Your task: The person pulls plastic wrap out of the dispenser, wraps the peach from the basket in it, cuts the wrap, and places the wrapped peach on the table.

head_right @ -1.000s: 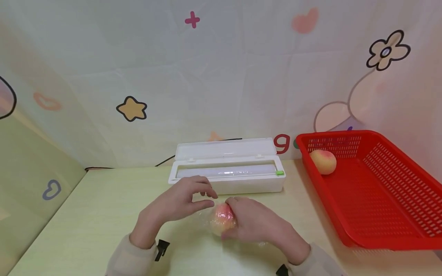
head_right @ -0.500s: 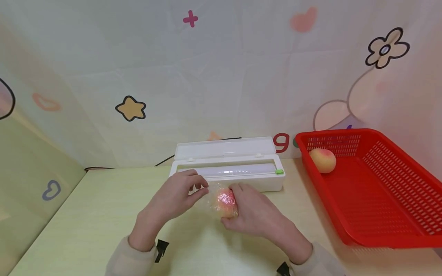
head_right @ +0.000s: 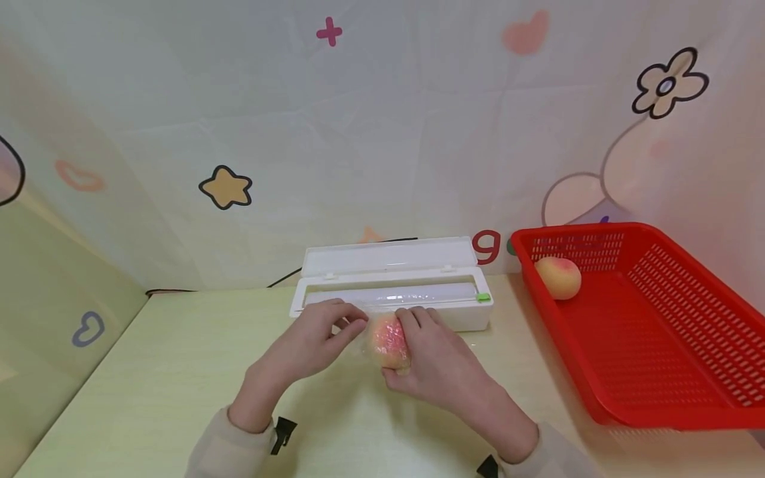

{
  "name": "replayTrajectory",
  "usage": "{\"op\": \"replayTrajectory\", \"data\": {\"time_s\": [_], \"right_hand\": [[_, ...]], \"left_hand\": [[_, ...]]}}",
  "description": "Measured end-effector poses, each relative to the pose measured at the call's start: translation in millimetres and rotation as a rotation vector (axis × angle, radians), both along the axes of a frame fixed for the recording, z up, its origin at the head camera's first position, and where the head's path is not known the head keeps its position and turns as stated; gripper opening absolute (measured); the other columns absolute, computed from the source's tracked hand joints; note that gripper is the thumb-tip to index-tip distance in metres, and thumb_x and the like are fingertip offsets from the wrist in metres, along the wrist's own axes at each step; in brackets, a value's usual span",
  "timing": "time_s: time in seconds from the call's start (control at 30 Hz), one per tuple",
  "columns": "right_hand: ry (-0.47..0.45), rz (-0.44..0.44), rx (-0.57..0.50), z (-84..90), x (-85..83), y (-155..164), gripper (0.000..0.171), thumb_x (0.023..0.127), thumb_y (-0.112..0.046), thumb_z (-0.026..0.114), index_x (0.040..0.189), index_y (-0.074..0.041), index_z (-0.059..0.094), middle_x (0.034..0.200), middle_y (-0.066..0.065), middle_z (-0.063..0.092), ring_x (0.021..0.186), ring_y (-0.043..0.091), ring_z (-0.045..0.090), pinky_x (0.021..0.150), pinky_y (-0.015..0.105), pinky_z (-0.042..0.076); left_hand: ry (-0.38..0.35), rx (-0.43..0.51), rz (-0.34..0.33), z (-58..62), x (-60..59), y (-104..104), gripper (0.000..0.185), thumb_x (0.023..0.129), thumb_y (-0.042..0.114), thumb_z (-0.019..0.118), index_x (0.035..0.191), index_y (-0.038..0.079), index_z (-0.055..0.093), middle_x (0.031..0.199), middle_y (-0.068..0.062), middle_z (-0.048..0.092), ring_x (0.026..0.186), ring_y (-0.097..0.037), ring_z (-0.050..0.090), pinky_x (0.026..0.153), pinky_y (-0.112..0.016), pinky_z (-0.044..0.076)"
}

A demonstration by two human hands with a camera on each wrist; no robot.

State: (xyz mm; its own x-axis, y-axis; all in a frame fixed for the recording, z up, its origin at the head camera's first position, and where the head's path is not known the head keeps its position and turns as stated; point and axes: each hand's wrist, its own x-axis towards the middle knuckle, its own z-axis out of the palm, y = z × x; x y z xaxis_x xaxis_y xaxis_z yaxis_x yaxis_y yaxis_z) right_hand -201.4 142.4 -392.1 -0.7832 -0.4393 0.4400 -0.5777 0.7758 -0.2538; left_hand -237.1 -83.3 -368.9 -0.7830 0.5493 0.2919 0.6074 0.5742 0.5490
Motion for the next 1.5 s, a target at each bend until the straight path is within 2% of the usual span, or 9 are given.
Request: {"op": "replayTrajectory", "data": {"time_s": [0.1, 0.23, 0.43, 0.53, 0.73, 0.9, 1.13, 1.33, 1.5], "right_hand": [[0.036, -0.001, 0.003, 0.1, 1.0, -1, 0.071, 0.070, -0.032, 0.091, 0.123, 0.001, 0.058, 0.112, 0.010, 0.062, 0.099, 0.026, 0.060, 0.086, 0.039, 0.057], [0.077, -0.002, 0.005, 0.2, 1.8, -2, 0.071, 0.070, -0.031, 0.090, 0.123, 0.002, 0.058, 0.113, 0.012, 0.063, 0.101, 0.028, 0.060, 0.085, 0.039, 0.058], [0.160, 0.010, 0.009, 0.6, 1.5, -4, 0.074, 0.069, -0.031, 0.091, 0.125, 0.004, 0.057, 0.117, 0.016, 0.062, 0.106, 0.032, 0.059, 0.087, 0.040, 0.058], [0.207, 0.021, 0.009, 1.0, 1.7, -5, 0.076, 0.068, -0.030, 0.092, 0.126, 0.004, 0.057, 0.118, 0.017, 0.061, 0.108, 0.033, 0.059, 0.088, 0.041, 0.057], [0.272, 0.041, 0.013, 0.5, 0.2, -6, 0.077, 0.067, -0.026, 0.093, 0.127, 0.006, 0.057, 0.119, 0.019, 0.061, 0.108, 0.034, 0.058, 0.090, 0.042, 0.057], [0.324, 0.068, 0.020, 0.0, -0.8, -6, 0.079, 0.065, -0.023, 0.094, 0.128, 0.005, 0.056, 0.121, 0.020, 0.061, 0.108, 0.034, 0.058, 0.090, 0.043, 0.057], [0.356, 0.109, 0.029, -0.4, 0.5, -7, 0.084, 0.063, -0.022, 0.098, 0.131, 0.002, 0.054, 0.124, 0.019, 0.060, 0.111, 0.036, 0.057, 0.090, 0.045, 0.057], [0.418, 0.136, 0.011, -1.1, 0.1, -7, 0.087, 0.059, -0.017, 0.099, 0.132, 0.003, 0.055, 0.124, 0.020, 0.060, 0.113, 0.038, 0.057, 0.092, 0.047, 0.056], [0.444, 0.159, -0.002, -0.5, 0.8, -8, 0.088, 0.059, -0.016, 0.100, 0.132, 0.003, 0.056, 0.126, 0.020, 0.060, 0.114, 0.037, 0.057, 0.092, 0.047, 0.056]], "left_hand": [[-0.055, 0.040, -0.005, -3.2, -0.8, 1, 0.019, 0.107, 0.019, 0.059, 0.108, 0.006, 0.072, 0.097, 0.000, 0.068, 0.093, -0.017, 0.065, 0.082, -0.036, 0.055], [-0.089, 0.092, 0.028, -7.8, -0.9, 4, 0.022, 0.108, 0.021, 0.055, 0.110, 0.005, 0.069, 0.098, 0.000, 0.063, 0.090, -0.016, 0.062, 0.079, -0.034, 0.053], [-0.182, 0.264, 0.076, -10.4, -0.1, 10, 0.017, 0.109, 0.018, 0.052, 0.112, 0.004, 0.061, 0.101, -0.005, 0.060, 0.080, -0.017, 0.063, 0.070, -0.032, 0.056], [-0.199, 0.323, 0.100, -10.9, 0.4, 13, 0.020, 0.109, 0.021, 0.052, 0.118, 0.004, 0.057, 0.108, -0.007, 0.060, 0.088, -0.020, 0.063, 0.074, -0.033, 0.057], [-0.164, 0.341, 0.134, -10.4, 1.4, 16, 0.027, 0.108, 0.027, 0.055, 0.125, 0.006, 0.060, 0.118, -0.009, 0.059, 0.105, -0.026, 0.062, 0.088, -0.041, 0.052], [-0.214, 0.365, 0.155, -8.1, 2.9, 17, 0.030, 0.110, 0.031, 0.050, 0.124, 0.007, 0.063, 0.122, -0.010, 0.059, 0.109, -0.027, 0.061, 0.087, -0.041, 0.053], [-0.304, 0.413, 0.215, -6.7, 3.6, 18, 0.038, 0.108, 0.044, 0.051, 0.117, 0.010, 0.065, 0.116, -0.007, 0.064, 0.110, -0.026, 0.062, 0.086, -0.041, 0.055], [-0.402, 0.531, 0.210, -6.8, 0.6, 17, 0.035, 0.108, 0.039, 0.051, 0.112, 0.007, 0.065, 0.098, -0.006, 0.064, 0.092, -0.020, 0.062, 0.086, -0.039, 0.053], [-0.409, 0.592, 0.215, -5.9, 0.3, 17, 0.031, 0.110, 0.031, 0.050, 0.106, 0.004, 0.064, 0.086, -0.004, 0.057, 0.083, -0.017, 0.055, 0.077, -0.035, 0.048]]}}
